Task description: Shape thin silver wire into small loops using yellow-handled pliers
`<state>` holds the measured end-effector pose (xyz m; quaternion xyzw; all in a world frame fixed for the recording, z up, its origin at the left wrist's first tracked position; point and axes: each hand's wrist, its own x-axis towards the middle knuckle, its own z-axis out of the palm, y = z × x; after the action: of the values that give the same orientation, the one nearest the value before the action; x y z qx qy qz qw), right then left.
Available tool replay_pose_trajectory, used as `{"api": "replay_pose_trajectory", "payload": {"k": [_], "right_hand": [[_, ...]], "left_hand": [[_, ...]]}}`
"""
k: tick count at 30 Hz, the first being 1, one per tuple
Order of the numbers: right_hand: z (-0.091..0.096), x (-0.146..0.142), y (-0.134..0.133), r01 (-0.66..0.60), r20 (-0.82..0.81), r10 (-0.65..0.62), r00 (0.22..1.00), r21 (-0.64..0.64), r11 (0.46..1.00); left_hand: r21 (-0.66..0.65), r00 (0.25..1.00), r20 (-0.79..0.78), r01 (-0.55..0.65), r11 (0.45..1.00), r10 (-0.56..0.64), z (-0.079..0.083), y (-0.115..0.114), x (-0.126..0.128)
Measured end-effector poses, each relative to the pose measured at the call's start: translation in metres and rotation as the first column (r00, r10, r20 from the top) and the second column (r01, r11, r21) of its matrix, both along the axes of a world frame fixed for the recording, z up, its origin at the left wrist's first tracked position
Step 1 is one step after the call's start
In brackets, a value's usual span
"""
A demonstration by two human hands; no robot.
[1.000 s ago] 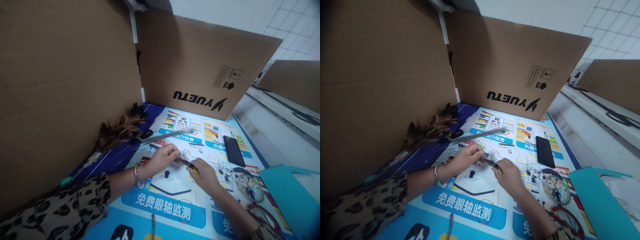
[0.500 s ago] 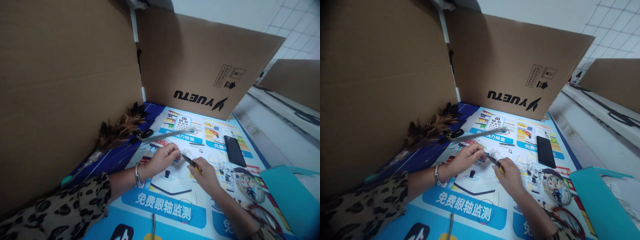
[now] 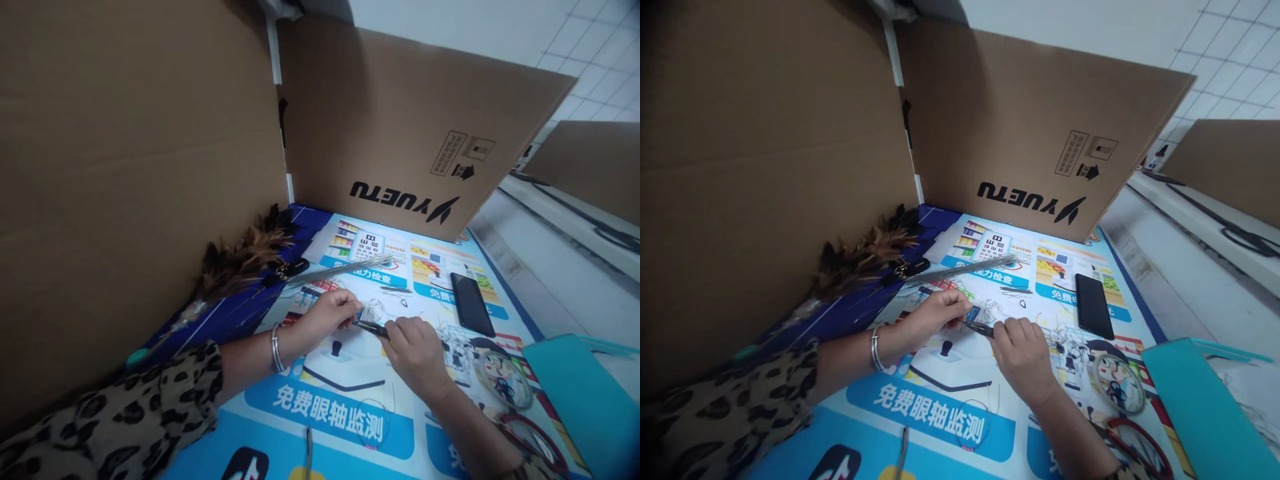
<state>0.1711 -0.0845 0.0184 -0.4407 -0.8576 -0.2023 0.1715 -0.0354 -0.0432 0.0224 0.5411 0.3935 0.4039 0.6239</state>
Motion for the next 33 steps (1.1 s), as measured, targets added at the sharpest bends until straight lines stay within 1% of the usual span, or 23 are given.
{"api": "replay_pose_trajectory", "payload": {"k": [4, 9, 13, 17, 28, 33], "right_hand": [[0.001, 0.000, -0.002, 0.003, 0.059, -0.006, 0.998, 0.051, 0.999], [0.001, -0.001, -0.004, -0.019, 0.084, 0.013, 0.996, 0.071, 0.997], [0.000, -0.002, -0.004, -0.017, 0.100, 0.009, 0.995, 0.076, 0.997], [0.000, -0.002, -0.005, -0.001, 0.119, -0.008, 0.993, 0.073, 0.997], [-0.001, -0.003, -0.005, -0.039, 0.070, 0.033, 0.997, 0.084, 0.996], [-0.002, -0.001, -0.006, -0.032, 0.123, 0.021, 0.992, 0.093, 0.995]], "left_hand": [[-0.021, 0.999, 0.038, -0.009, 1.000, 0.010, 0.003, -0.003, 0.001], [-0.065, 0.996, 0.082, -0.017, 0.998, 0.022, 0.004, -0.007, 0.002], [-0.085, 0.996, 0.082, -0.040, 0.996, 0.047, 0.002, -0.008, 0.003], [-0.135, 0.996, 0.074, -0.042, 0.990, 0.052, 0.002, -0.009, 0.004], [-0.173, 0.998, 0.024, -0.055, 0.983, 0.060, 0.008, -0.011, 0.006], [-0.175, 0.998, 0.000, -0.060, 0.983, 0.061, 0.009, -0.011, 0.006]]}}
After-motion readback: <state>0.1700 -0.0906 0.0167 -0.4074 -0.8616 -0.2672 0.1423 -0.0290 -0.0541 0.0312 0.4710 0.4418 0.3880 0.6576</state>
